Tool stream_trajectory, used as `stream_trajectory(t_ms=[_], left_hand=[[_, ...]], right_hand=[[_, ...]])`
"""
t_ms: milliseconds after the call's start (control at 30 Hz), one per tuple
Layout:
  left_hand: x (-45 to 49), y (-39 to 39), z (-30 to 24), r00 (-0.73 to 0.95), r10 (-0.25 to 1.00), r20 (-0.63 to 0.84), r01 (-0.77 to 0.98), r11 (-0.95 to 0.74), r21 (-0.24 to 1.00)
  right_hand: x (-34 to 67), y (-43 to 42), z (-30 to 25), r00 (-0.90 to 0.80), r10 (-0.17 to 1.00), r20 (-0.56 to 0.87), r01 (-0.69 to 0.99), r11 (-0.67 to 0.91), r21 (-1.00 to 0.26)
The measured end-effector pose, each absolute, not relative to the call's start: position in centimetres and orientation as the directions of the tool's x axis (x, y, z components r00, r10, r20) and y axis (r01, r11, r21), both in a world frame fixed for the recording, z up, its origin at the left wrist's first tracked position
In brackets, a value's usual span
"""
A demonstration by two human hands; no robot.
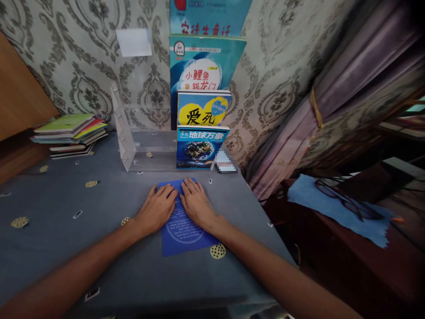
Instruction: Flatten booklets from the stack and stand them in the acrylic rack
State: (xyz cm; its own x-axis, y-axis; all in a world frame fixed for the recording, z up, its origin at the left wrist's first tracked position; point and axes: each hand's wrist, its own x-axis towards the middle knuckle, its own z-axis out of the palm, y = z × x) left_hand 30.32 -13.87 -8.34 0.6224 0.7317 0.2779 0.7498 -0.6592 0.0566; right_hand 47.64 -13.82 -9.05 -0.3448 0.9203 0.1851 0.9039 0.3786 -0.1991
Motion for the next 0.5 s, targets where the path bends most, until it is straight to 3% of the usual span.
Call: stream_trajectory(t_ms=[500], left_hand=[[30.4,-12.7,-8.4,0.638,0.688,0.347,0.693,-0.709,0.131]], right_hand=[[47.8,-14.2,-8.6,-0.317,0.918,0.237,0.899,0.371,-0.234]])
